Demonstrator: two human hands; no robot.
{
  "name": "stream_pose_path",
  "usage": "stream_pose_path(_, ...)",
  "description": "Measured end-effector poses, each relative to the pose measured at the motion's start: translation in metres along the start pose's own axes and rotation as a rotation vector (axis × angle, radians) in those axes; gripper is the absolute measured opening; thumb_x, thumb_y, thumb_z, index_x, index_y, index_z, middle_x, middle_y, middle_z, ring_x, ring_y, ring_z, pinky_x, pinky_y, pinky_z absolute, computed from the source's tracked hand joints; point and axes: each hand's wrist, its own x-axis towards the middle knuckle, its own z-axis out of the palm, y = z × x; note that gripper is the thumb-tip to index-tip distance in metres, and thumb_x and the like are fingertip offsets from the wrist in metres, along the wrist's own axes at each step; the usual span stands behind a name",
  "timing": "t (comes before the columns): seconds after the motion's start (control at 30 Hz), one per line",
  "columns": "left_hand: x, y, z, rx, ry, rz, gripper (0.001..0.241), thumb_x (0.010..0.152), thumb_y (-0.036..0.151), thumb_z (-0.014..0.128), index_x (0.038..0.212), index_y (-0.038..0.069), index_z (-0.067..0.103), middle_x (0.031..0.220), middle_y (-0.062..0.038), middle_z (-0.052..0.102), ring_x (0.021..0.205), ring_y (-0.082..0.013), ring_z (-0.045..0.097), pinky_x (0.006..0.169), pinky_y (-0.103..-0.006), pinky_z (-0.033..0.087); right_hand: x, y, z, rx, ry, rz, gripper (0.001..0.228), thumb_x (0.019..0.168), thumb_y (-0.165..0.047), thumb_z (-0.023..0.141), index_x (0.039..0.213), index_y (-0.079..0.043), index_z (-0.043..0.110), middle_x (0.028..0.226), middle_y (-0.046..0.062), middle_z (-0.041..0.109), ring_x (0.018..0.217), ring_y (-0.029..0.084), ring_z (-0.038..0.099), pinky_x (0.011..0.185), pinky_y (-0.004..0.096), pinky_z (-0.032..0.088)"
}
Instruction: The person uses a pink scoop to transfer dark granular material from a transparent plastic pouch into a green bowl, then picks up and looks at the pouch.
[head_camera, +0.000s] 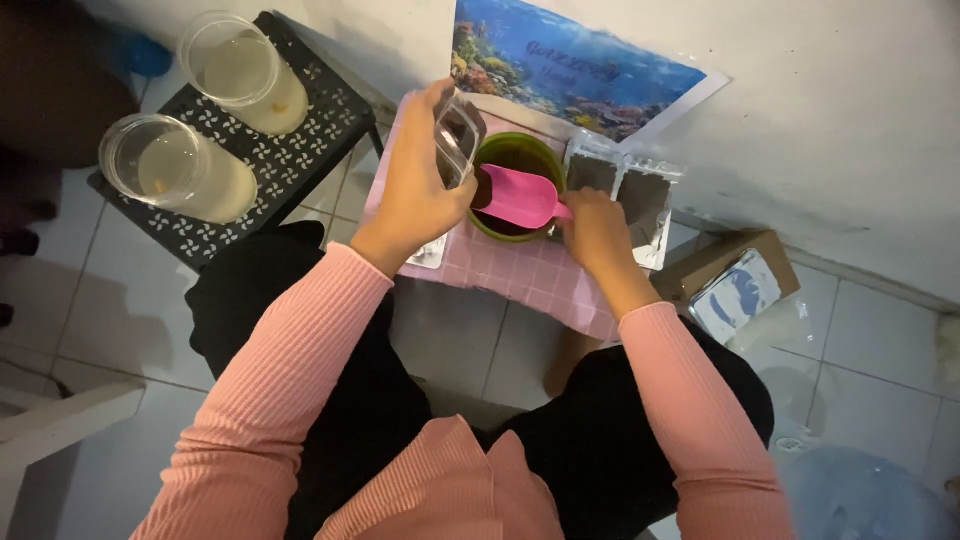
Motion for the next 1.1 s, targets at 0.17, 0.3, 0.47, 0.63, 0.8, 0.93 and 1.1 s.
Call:
stream_pose_path(0.17,-0.002,0.001,-0.009,0.088,-0.023,0.004,0.067,0.074,-0.009,0.064,0.137,-0.003,0.040,0.126,-0.019,0.053,0.117,-0.0348,0.058,0.107,-0.0416,0.047,-0.002,-0.013,-0.009,0.142,-0.023,0.192,0.027,0.082,-0.003,0.073,0.109,-0.003,0.076,0.100,0.015,0.070,0.086,0.038,0.066,0.078,0.046,0.051)
stream_pose_path(0.3,-0.006,-0.005,-0.011,0.099,-0.041,-0.014,0.063,0.084,-0.002,0.072,0.137,-0.004,0.039,0.127,-0.019,0.053,0.115,-0.0323,0.060,0.104,-0.0409,0.050,-0.014,0.006,0.004,0.173,0.025,0.132,0.032,0.082,-0.002,0.074,0.113,0.000,0.071,0.102,0.015,0.068,0.087,0.037,0.067,0.079,0.045,0.052)
stream_pose_path(0.47,-0.011,-0.013,-0.012,0.043,-0.038,-0.030,0.069,0.078,-0.009,0.065,0.141,0.001,0.038,0.133,-0.020,0.053,0.123,-0.0347,0.058,0.108,-0.0421,0.047,-0.029,0.014,0.008,0.367,0.033,0.298,0.029,0.089,-0.007,0.074,0.115,0.002,0.066,0.110,0.016,0.070,0.094,0.032,0.069,0.083,0.039,0.053)
stream_pose_path(0.63,-0.008,-0.002,-0.011,0.046,-0.055,-0.019,0.061,0.086,-0.001,0.073,0.136,-0.003,0.039,0.125,-0.019,0.053,0.115,-0.0320,0.059,0.103,-0.0405,0.047,-0.048,0.020,0.016,0.396,0.058,0.317,0.031,0.088,-0.004,0.073,0.117,0.002,0.063,0.107,0.015,0.070,0.091,0.028,0.067,0.081,0.038,0.053)
stream_pose_path(0.8,-0.007,0.003,-0.009,0.059,-0.029,0.019,0.057,0.079,-0.009,0.065,0.130,-0.002,0.042,0.123,-0.019,0.051,0.112,-0.0338,0.057,0.103,-0.0399,0.046,-0.061,0.021,0.019,0.507,0.177,0.285,0.031,0.089,0.001,0.073,0.117,0.004,0.062,0.108,0.014,0.066,0.091,0.025,0.064,0.081,0.034,0.052)
stream_pose_path(0.93,-0.008,-0.002,-0.004,0.097,-0.036,0.004,0.062,0.074,-0.010,0.063,0.132,-0.002,0.041,0.124,-0.020,0.051,0.113,-0.0363,0.058,0.103,-0.0412,0.047,-0.065,0.025,0.013,0.368,0.208,0.259,0.031,0.088,-0.001,0.074,0.117,0.003,0.063,0.107,0.016,0.067,0.090,0.027,0.064,0.080,0.037,0.052)
stream_pose_path(1.1,-0.008,-0.007,0.001,0.079,-0.072,-0.017,0.069,0.071,-0.011,0.062,0.136,-0.003,0.039,0.126,-0.021,0.050,0.117,-0.0373,0.057,0.105,-0.0414,0.046,-0.070,0.034,0.017,0.325,0.198,0.261,0.031,0.089,-0.001,0.073,0.119,0.002,0.063,0.108,0.015,0.066,0.091,0.028,0.064,0.080,0.037,0.052)
